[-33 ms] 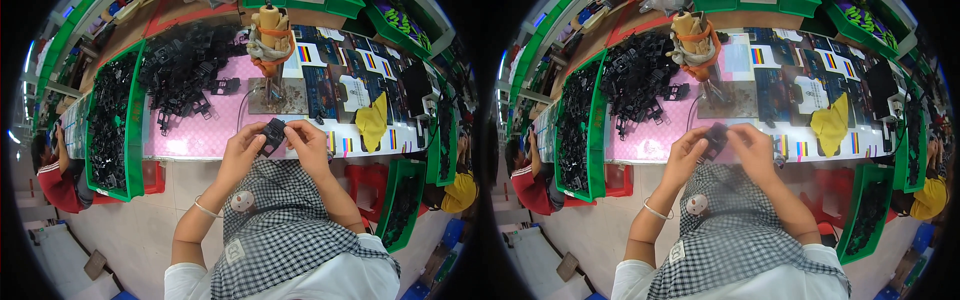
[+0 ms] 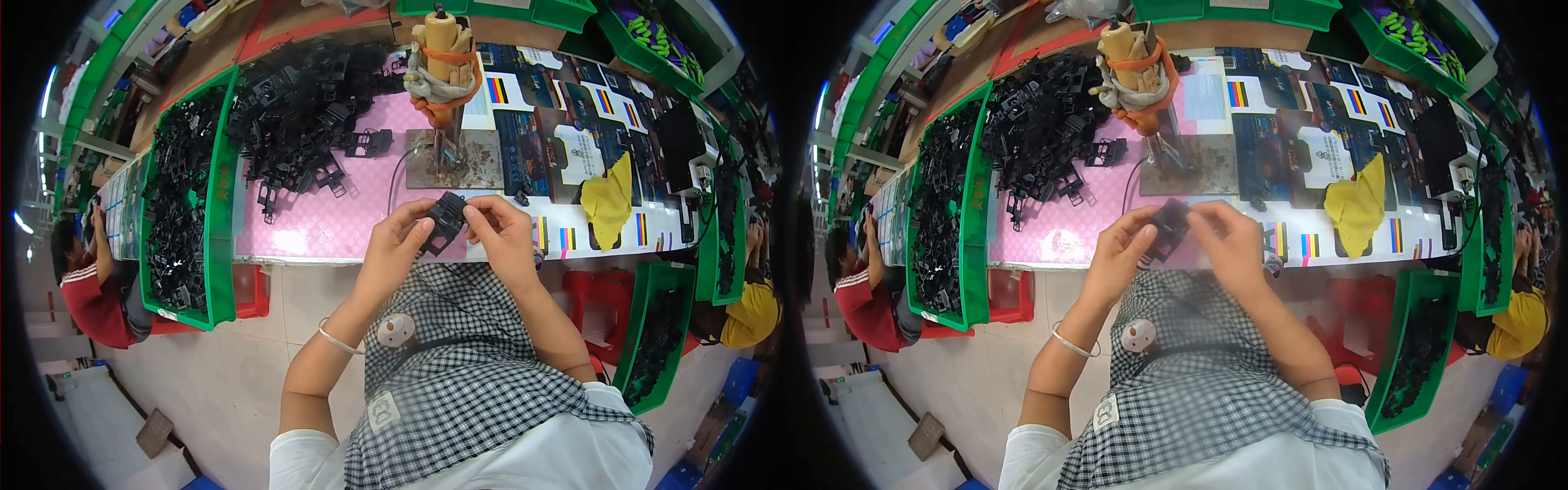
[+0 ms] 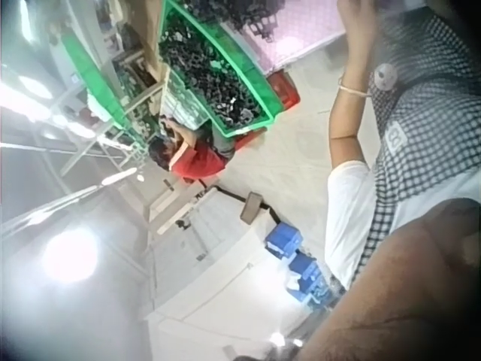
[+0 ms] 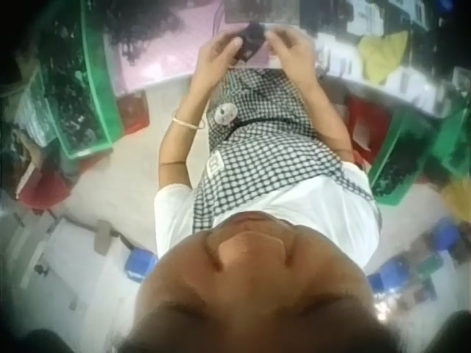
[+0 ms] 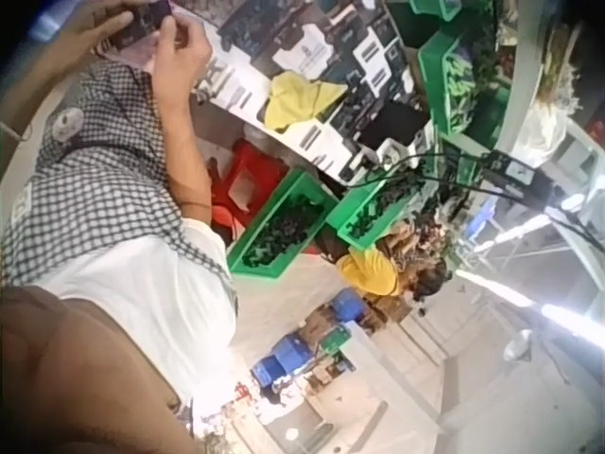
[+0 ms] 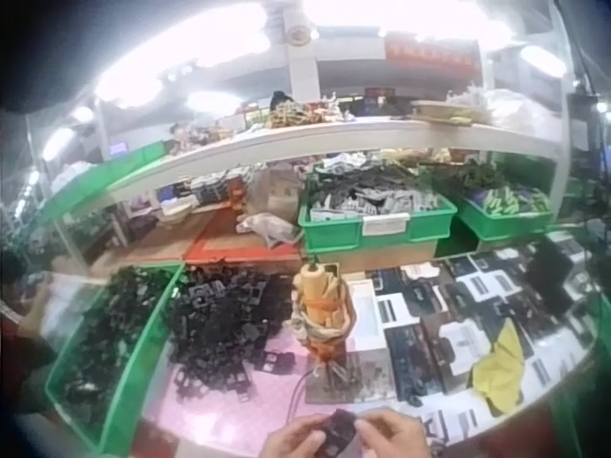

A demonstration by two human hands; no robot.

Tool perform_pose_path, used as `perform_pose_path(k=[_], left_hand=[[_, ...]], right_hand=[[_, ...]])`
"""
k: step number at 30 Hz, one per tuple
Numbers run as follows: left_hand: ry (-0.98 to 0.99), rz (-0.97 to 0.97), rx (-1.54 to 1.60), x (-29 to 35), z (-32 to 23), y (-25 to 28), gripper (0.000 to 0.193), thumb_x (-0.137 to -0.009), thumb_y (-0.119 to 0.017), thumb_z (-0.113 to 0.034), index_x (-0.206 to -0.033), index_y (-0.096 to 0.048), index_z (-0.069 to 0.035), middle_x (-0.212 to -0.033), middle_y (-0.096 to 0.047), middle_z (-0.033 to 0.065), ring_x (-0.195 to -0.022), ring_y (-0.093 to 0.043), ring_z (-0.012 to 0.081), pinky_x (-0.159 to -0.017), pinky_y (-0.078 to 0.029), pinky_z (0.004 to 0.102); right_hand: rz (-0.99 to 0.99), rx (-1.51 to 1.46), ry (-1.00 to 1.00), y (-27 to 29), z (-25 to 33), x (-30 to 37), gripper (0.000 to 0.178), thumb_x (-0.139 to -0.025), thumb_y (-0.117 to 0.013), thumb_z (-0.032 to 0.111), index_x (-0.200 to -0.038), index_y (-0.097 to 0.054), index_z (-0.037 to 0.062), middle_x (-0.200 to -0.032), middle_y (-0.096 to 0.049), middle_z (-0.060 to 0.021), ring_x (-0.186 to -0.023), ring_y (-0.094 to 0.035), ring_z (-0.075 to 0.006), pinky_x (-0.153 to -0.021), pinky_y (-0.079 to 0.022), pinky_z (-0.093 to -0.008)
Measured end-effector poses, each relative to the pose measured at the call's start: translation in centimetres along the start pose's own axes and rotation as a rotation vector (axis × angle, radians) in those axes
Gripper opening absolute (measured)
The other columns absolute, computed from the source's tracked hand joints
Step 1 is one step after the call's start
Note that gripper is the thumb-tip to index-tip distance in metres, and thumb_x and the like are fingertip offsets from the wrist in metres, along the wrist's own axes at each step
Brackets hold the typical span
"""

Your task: The person assembles plastic components by selecting parts from trays and fitting them together by hand.

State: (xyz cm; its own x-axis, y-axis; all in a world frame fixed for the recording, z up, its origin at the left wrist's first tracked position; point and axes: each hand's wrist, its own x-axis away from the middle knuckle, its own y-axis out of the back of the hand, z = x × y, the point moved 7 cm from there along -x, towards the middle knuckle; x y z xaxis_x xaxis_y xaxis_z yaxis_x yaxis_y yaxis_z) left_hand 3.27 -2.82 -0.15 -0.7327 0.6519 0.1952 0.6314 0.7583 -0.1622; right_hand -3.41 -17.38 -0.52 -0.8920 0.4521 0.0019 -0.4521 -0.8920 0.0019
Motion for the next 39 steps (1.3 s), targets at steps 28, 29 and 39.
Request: perform_pose_path(k=[28, 29, 39], left_hand=[[0.08, 0.057, -0.06, -4.8, -0.4, 1.5, 0.035, -0.093, -0.051, -0.017, -0.12, -0.052, 0.005, -0.09, -0.062, 0.0028, -0.074, -0.058, 0.008, -0.065, -0.046, 0.021], [0.084, 0.062, -0.075, -4.8, -0.5, 1.4, 0.034, -0.093, -0.051, -0.017, -0.12, -0.052, 0.005, -0.089, -0.062, 0.0025, -0.074, -0.058, 0.0076, -0.064, -0.046, 0.0207], [0.057, 0.057, -0.052, -4.8, -0.2, 1.5, 0.034, -0.093, -0.051, -0.016, -0.12, -0.052, 0.005, -0.091, -0.062, 0.0029, -0.074, -0.057, 0.0077, -0.066, -0.046, 0.0211]], right_hand=[[-0.051, -0.083, -0.105, -0.3, -0.8, -3.5, 0.017, -0.087, -0.06, 0.009, -0.098, -0.061, -0.003, -0.08, -0.064, -0.0038, -0.063, -0.057, -0.0075, -0.056, -0.047, -0.0206], [-0.051, -0.082, -0.106, -0.3, -0.9, -3.5, 0.017, -0.087, -0.06, 0.009, -0.098, -0.061, -0.003, -0.08, -0.064, -0.0038, -0.063, -0.057, -0.0075, -0.056, -0.047, -0.0206], [-0.063, -0.071, -0.121, -0.2, -0.9, -3.4, 0.016, -0.087, -0.061, 0.01, -0.098, -0.061, -0.0024, -0.081, -0.063, -0.0033, -0.063, -0.057, -0.007, -0.057, -0.046, -0.0201]])
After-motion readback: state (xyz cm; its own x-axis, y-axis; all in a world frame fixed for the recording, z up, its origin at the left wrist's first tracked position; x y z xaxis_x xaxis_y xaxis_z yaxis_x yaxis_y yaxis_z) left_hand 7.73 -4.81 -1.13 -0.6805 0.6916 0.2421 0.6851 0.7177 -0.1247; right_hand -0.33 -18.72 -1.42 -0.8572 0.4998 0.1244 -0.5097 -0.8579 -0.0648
